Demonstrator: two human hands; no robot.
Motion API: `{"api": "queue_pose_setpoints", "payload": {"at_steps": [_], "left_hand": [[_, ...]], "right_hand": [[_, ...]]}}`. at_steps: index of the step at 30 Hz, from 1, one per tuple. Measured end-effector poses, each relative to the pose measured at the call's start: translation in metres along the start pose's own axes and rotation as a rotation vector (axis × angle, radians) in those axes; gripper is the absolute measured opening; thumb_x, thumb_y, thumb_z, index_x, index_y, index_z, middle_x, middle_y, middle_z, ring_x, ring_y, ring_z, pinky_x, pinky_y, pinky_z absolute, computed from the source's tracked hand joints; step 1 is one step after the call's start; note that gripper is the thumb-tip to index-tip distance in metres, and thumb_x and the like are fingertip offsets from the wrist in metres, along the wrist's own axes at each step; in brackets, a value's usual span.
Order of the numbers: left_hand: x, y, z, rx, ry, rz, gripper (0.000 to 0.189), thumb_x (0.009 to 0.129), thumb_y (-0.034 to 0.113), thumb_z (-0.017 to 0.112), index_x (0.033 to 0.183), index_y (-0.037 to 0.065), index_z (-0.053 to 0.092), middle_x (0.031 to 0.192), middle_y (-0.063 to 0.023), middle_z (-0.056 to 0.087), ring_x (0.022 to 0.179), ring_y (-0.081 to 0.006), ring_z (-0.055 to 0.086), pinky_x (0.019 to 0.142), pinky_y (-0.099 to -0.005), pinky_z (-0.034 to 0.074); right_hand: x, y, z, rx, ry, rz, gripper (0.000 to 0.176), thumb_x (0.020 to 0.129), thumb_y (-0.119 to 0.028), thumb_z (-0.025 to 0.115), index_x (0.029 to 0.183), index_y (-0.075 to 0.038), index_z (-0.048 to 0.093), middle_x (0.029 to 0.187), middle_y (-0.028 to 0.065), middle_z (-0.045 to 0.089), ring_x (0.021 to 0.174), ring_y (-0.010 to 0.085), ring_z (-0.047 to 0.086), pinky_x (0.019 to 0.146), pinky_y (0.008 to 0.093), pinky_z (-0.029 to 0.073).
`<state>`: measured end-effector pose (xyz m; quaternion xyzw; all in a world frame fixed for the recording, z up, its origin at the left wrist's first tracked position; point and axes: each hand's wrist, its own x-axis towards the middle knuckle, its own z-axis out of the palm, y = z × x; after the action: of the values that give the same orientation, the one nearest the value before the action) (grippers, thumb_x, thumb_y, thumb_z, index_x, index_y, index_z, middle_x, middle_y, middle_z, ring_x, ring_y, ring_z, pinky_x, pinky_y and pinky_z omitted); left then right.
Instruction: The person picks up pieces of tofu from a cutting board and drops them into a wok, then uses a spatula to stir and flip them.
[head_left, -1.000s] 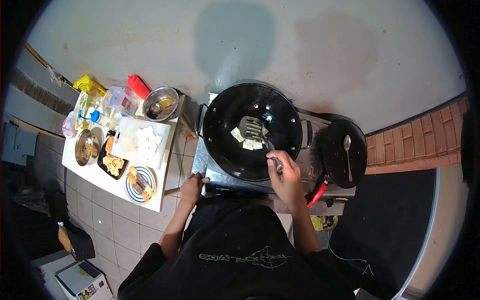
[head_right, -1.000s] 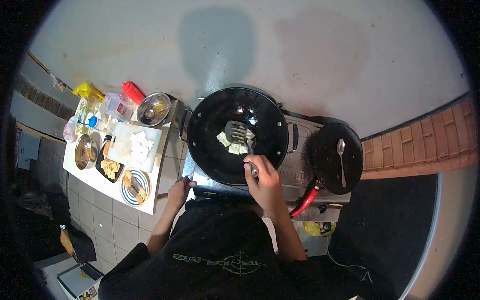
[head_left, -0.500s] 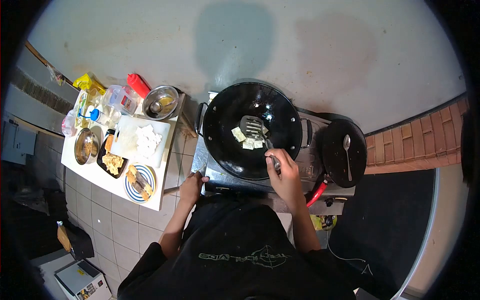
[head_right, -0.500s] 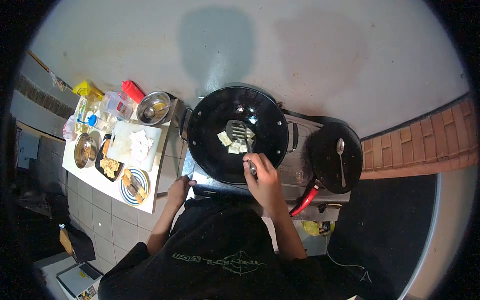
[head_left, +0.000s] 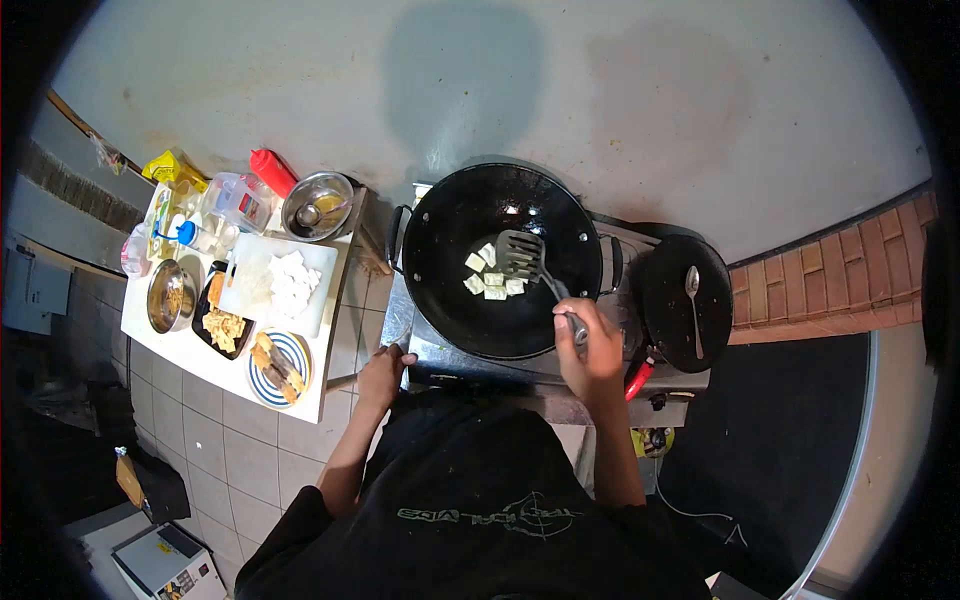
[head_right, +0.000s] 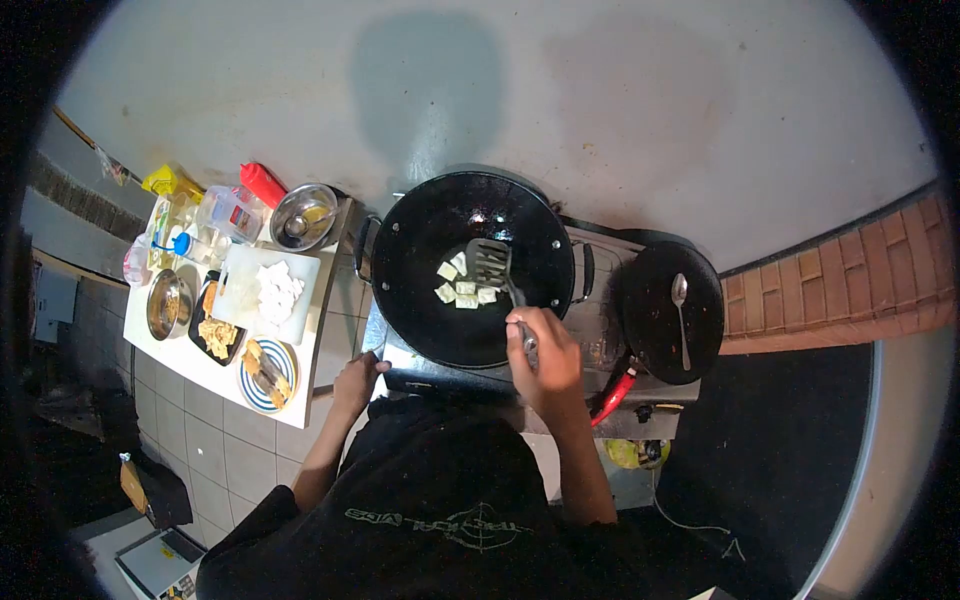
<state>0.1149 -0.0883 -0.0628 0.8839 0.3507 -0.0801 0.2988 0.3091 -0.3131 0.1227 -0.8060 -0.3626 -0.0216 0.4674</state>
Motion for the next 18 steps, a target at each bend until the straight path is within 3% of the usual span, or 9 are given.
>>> {"api": "queue_pose_setpoints", "payload": {"at_steps": [11, 13, 18], "left_hand": [[0.000, -0.004, 0.004, -0.027, 0.028, 0.027, 0.042, 0.094, 0.047, 0.053, 0.098, 0.006, 0.061, 0.098, -0.0195, 0.067, 0.092, -0.0432, 0.064, 0.076, -0.0549, 0.048], [0.000, -0.002, 0.003, -0.017, 0.016, 0.017, 0.042, 0.094, 0.047, 0.053, 0.098, 0.005, 0.060, 0.097, -0.0195, 0.067, 0.092, -0.0431, 0.064, 0.075, -0.0549, 0.048], [0.000, -0.002, 0.002, -0.034, 0.025, 0.036, 0.042, 0.094, 0.047, 0.053, 0.097, 0.005, 0.060, 0.097, -0.0191, 0.066, 0.092, -0.0427, 0.064, 0.075, -0.0550, 0.048]], "right_hand": [[0.008, 0.000, -0.009, -0.073, -0.009, -0.002, 0.008, 0.091, -0.006, 0.062, 0.098, -0.002, 0.059, 0.086, 0.0158, 0.060, 0.077, 0.0352, 0.062, 0.068, 0.0386, 0.049], [0.008, -0.002, -0.006, -0.054, -0.042, 0.035, 0.006, 0.090, -0.002, 0.059, 0.095, 0.001, 0.059, 0.087, 0.0153, 0.062, 0.078, 0.0305, 0.061, 0.072, 0.0345, 0.048], [0.010, 0.006, 0.000, -0.072, -0.048, 0.011, 0.007, 0.091, -0.005, 0.060, 0.097, -0.001, 0.060, 0.088, 0.0149, 0.059, 0.077, 0.0331, 0.061, 0.070, 0.0363, 0.048]]}}
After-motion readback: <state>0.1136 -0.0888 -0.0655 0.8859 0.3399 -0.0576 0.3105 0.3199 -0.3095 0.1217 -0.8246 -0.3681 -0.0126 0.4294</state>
